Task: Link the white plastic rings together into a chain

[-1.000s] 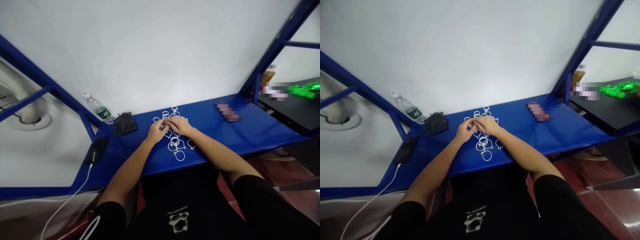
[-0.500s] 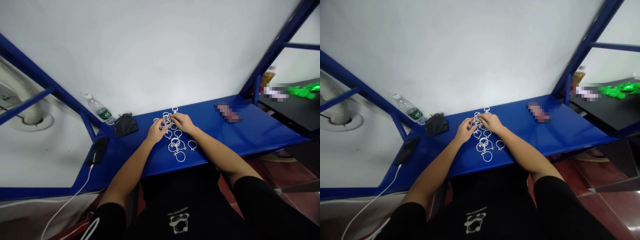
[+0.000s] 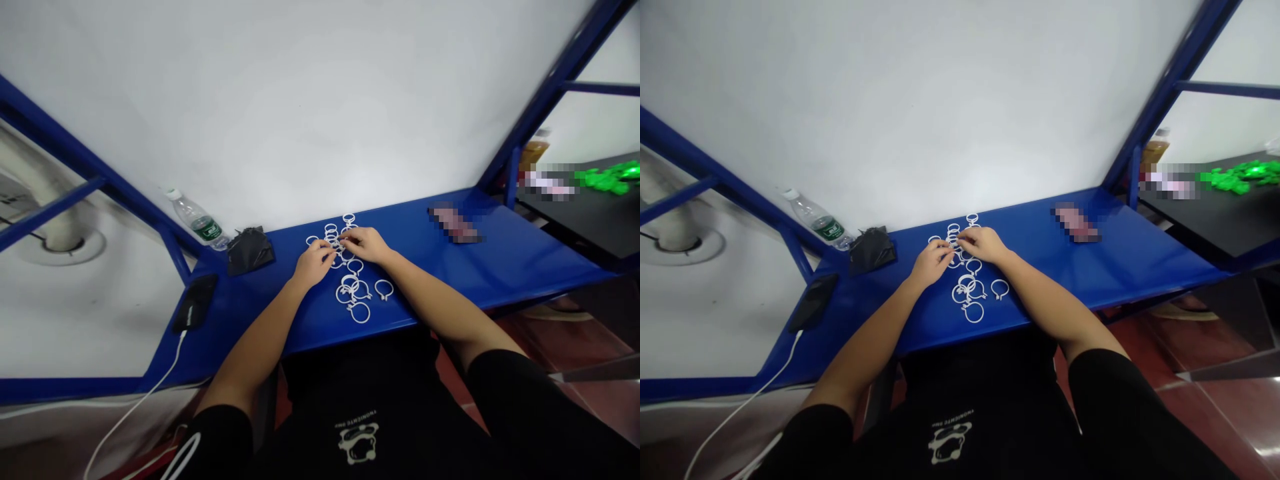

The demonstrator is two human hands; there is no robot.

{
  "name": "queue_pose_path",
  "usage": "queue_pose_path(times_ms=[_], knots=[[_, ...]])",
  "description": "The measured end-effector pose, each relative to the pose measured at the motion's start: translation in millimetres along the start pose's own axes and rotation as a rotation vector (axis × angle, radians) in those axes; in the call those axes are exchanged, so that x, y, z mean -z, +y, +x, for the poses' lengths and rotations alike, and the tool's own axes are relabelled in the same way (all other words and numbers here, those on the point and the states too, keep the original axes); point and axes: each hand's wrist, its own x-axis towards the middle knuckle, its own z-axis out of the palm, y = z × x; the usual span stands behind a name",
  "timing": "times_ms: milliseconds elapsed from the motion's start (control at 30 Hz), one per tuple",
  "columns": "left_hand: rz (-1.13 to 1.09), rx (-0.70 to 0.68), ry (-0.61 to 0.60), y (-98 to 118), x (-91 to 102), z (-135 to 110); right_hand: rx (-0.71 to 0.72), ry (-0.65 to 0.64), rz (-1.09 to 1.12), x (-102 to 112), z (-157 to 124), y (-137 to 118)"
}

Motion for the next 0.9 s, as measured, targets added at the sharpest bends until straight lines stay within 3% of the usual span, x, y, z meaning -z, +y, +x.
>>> queue_pose_path(times_ms=[133, 367, 567, 700, 900], knots=[[-0.025, 0.076, 0.175, 0.7, 5.5, 3.3, 0.087, -0.064, 0.041, -2.4, -2.6, -11.6], [-0.048, 0.133, 0.259, 0.7, 6.5, 3.0, 0.161, -0.127, -0.011, -9.6, -2.0, -14.8], [-0.066, 0.091, 0.271, 1.2, 7.0, 2.7, 0.133, -0.126, -0.036, -10.5, -1.2, -10.5], [0.013, -0.007, 0.204, 1.7, 5.5, 3.1, 0.109, -0.124, -0.047, -13.1, -1.7, -9.7], [0.006, -0.016, 0.138, -2.1, 3.3, 4.8, 0.171, -0.147, 0.014, -14.1, -0.4, -9.6]])
